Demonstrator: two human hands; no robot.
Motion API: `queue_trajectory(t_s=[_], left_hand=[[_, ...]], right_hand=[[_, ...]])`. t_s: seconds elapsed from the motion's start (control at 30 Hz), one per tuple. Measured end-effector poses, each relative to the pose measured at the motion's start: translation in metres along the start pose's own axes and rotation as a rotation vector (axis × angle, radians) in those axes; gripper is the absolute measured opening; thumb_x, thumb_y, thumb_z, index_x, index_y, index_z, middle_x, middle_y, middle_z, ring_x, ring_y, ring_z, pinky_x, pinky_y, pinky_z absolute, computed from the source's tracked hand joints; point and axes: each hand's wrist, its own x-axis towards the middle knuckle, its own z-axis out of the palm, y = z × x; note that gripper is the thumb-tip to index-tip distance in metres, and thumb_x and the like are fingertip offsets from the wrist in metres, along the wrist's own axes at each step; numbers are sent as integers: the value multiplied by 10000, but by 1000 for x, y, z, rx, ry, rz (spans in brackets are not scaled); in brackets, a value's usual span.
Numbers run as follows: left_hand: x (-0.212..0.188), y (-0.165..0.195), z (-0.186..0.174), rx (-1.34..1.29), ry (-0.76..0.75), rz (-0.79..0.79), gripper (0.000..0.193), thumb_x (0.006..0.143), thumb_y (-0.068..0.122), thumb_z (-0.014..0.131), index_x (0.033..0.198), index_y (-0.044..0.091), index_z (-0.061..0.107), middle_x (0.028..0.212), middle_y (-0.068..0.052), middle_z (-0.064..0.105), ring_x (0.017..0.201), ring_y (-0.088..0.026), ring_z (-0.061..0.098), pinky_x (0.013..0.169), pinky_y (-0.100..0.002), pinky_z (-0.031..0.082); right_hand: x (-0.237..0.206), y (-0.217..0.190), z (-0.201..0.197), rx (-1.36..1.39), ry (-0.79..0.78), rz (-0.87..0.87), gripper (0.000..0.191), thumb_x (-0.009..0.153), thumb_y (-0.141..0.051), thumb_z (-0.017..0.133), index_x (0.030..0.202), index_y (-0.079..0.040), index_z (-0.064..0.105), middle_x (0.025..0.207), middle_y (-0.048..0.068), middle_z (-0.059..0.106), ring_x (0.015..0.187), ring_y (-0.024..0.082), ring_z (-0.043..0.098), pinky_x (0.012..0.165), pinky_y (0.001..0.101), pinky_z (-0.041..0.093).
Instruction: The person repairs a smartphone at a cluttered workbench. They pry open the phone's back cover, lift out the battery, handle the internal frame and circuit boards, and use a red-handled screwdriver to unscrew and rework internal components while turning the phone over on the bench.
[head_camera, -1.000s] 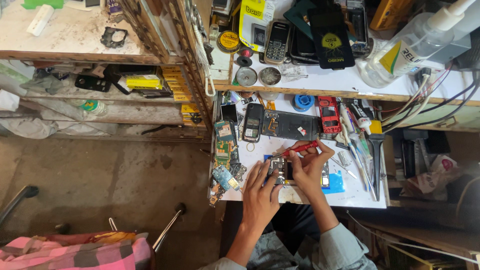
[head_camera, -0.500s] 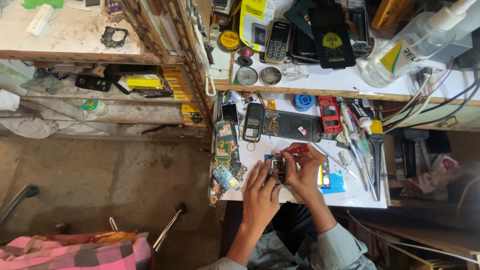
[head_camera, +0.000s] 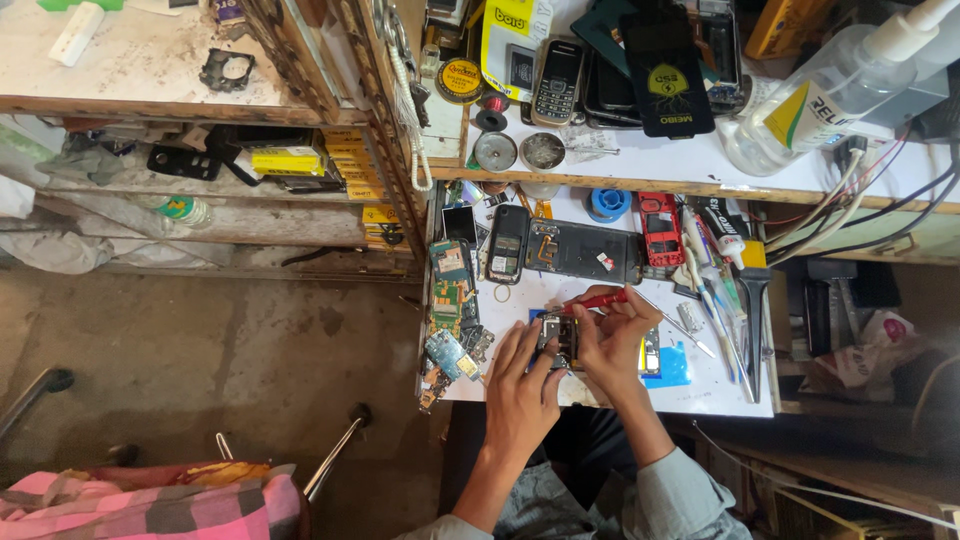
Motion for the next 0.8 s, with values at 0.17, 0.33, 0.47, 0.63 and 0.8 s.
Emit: queue_trajectory(t_s=[0.17, 0.33, 0.47, 0.63, 0.8], left_hand=[[0, 0, 0, 1, 5, 0, 369, 820, 93, 771, 1169, -13, 719, 1412, -225, 602, 1354, -442, 520, 1116, -521, 437], [-1, -1, 1, 4, 17, 9, 376, 817, 99, 765, 1171, -19, 716, 1414, -224, 599, 1355, -442, 519, 1112, -525, 440], [-2, -2, 0, 8, 17, 5, 366, 819, 100, 764, 1163, -16, 717, 1413, -220, 601, 1351, -439, 523, 1108, -525, 446], [-1, -3, -1, 6, 32, 13, 380, 809, 104, 775, 1164, -16, 714, 1409, -215, 606, 1345, -437, 527, 1105, -527, 447], [0, -2, -2, 3, 26, 6, 371, 804, 98, 776, 1151, -15, 712, 1406, -218, 606, 1346, -437, 527, 1108, -526, 444]], right_hand=[[5, -7, 2, -51, -67, -97, 646, 971, 121, 642, 1421, -54, 214, 1159, 205, 608, 975, 241, 720, 818, 348, 645], [15, -28, 0, -335, -211, 89, 294, 941, 86, 714, 1158, -59, 579, 947, 130, 724, 899, 219, 776, 799, 334, 616], [26, -43, 2, -383, -261, -12, 428, 894, 52, 752, 1254, -62, 551, 946, 151, 702, 849, 273, 738, 747, 352, 577], [35, -49, -4, -260, -336, -192, 640, 920, 92, 659, 1464, -101, 381, 1155, 228, 682, 923, 332, 745, 787, 380, 595], [35, -45, -3, -297, -334, -163, 582, 925, 77, 683, 1428, -47, 417, 1062, 179, 745, 892, 331, 756, 753, 388, 602]])
